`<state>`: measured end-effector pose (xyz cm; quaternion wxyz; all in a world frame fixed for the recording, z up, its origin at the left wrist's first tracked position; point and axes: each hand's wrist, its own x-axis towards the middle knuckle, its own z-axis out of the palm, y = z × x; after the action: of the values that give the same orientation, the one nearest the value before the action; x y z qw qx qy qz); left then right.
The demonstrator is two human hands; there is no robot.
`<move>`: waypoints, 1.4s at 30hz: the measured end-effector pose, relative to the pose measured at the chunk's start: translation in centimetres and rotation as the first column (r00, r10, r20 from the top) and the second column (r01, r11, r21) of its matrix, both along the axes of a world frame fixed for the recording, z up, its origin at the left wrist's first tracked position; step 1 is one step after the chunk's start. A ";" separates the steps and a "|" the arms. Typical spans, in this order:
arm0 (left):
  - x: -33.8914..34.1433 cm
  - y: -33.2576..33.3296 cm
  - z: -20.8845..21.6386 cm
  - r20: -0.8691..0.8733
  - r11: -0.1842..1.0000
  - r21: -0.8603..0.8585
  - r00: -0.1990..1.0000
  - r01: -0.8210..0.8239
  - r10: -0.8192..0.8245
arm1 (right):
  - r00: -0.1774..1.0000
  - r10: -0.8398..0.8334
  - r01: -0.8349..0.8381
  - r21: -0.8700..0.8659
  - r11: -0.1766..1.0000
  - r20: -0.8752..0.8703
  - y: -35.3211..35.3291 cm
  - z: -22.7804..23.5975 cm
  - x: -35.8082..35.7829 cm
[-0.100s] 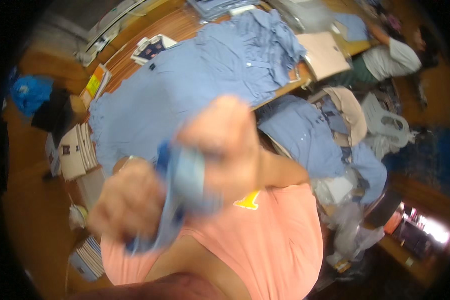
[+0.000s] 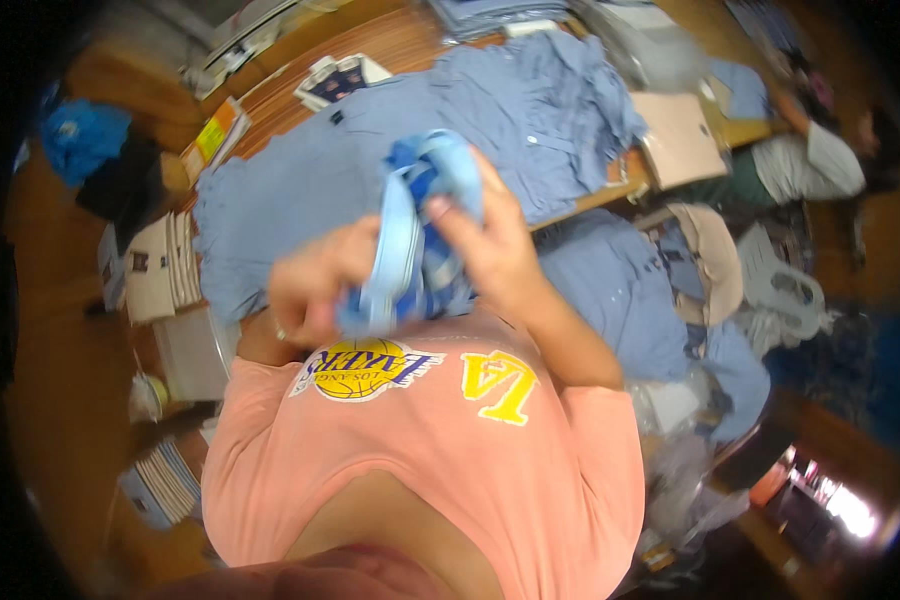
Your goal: The person buttons several blue shirts by hand one by one.
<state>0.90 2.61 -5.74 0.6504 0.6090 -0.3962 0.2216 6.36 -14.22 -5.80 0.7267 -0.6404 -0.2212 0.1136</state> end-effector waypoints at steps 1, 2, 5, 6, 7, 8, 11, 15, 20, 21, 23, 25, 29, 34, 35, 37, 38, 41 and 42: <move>-0.7 0.9 -1.9 -0.141 0.980 0.046 0.970 -0.194 0.198 | 0.953 0.087 -0.075 0.050 0.996 -0.292 0.0 -2.7 1.2; -1.3 1.4 -2.7 -0.353 0.936 -0.032 0.880 -0.350 0.317 | 0.875 0.145 -0.076 0.166 0.983 -0.461 0.5 -3.7 1.9; -1.7 4.1 -3.7 -0.640 0.658 -0.463 0.738 -0.593 0.215 | 0.748 0.266 -0.117 0.273 0.955 -0.608 2.1 -5.4 3.1; -2.5 4.4 -4.0 -0.660 0.694 -0.292 0.664 -0.658 0.351 | 0.731 0.294 -0.146 0.280 0.949 -0.616 2.9 -5.3 3.0; -3.3 4.6 -4.1 -0.655 0.698 -0.113 0.581 -0.707 0.482 | 0.722 0.336 -0.178 0.306 0.935 -0.605 3.7 -5.3 2.6; -4.0 4.6 -4.0 -0.627 0.673 0.070 0.492 -0.737 0.604 | 0.710 0.377 -0.210 0.333 0.919 -0.594 4.5 -5.5 2.1; -4.7 3.0 -1.9 -0.565 0.903 0.420 0.754 -0.087 0.335 | 0.617 0.531 -0.430 0.316 0.846 -0.581 6.3 -6.2 1.6; -9.4 6.2 -0.6 -0.374 0.911 0.092 0.834 -0.402 0.406 | 0.567 0.548 -0.471 0.303 0.828 -0.615 6.8 1.2 1.0; -10.7 4.4 1.7 -0.286 0.894 0.248 0.854 -0.373 0.435 | 0.262 0.917 -0.655 0.642 0.398 -0.300 4.8 6.7 0.2; -11.4 4.1 1.9 -0.306 0.928 0.241 0.885 -0.284 0.351 | 0.253 0.940 -0.700 0.627 0.342 -0.231 4.6 6.3 1.0; -11.6 3.7 2.3 -0.344 0.961 0.156 0.900 -0.228 0.269 | 0.326 0.926 -0.760 0.531 0.375 -0.188 4.1 5.0 2.8; -10.2 4.3 1.8 -0.298 0.951 0.180 0.907 -0.253 0.298 | 0.515 0.833 -0.756 0.351 0.553 -0.204 3.6 2.7 4.9; -10.9 3.5 0.7 -0.295 0.898 0.284 0.861 -0.336 0.415 | 0.877 0.459 -0.480 -0.215 0.851 -0.141 4.9 -4.9 11.9; -10.1 2.8 -0.2 -0.179 0.953 0.175 0.944 -0.247 0.277 | 0.933 0.314 -0.138 -0.627 0.767 0.177 4.0 -13.0 20.5; -9.9 2.4 0.2 -0.203 0.968 0.133 0.950 -0.211 0.235 | 0.933 0.304 -0.108 -0.659 0.744 0.191 3.0 -14.0 21.1; -9.4 1.5 0.7 -0.237 0.980 0.152 0.958 -0.129 0.162 | 0.938 0.281 -0.063 -0.694 0.717 0.205 1.3 -14.3 22.0; -8.8 1.3 0.5 -0.230 0.984 0.146 0.963 -0.106 0.138 | 0.940 0.268 -0.041 -0.712 0.701 0.210 0.7 -14.5 22.4; -8.4 1.7 1.2 -0.191 0.984 0.152 0.974 -0.094 0.123 | 0.949 0.227 0.002 -0.721 0.693 0.220 -0.3 -14.4 22.9; -8.1 1.3 1.0 -0.288 0.988 0.109 0.948 -0.110 0.137 | 0.953 0.196 0.031 -0.719 0.695 0.231 -0.9 -14.3 23.0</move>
<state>-7.22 3.90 -4.71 0.6585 0.6879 -0.2656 0.1504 29.31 -15.17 -20.06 0.3744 -0.8706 -0.2924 0.1283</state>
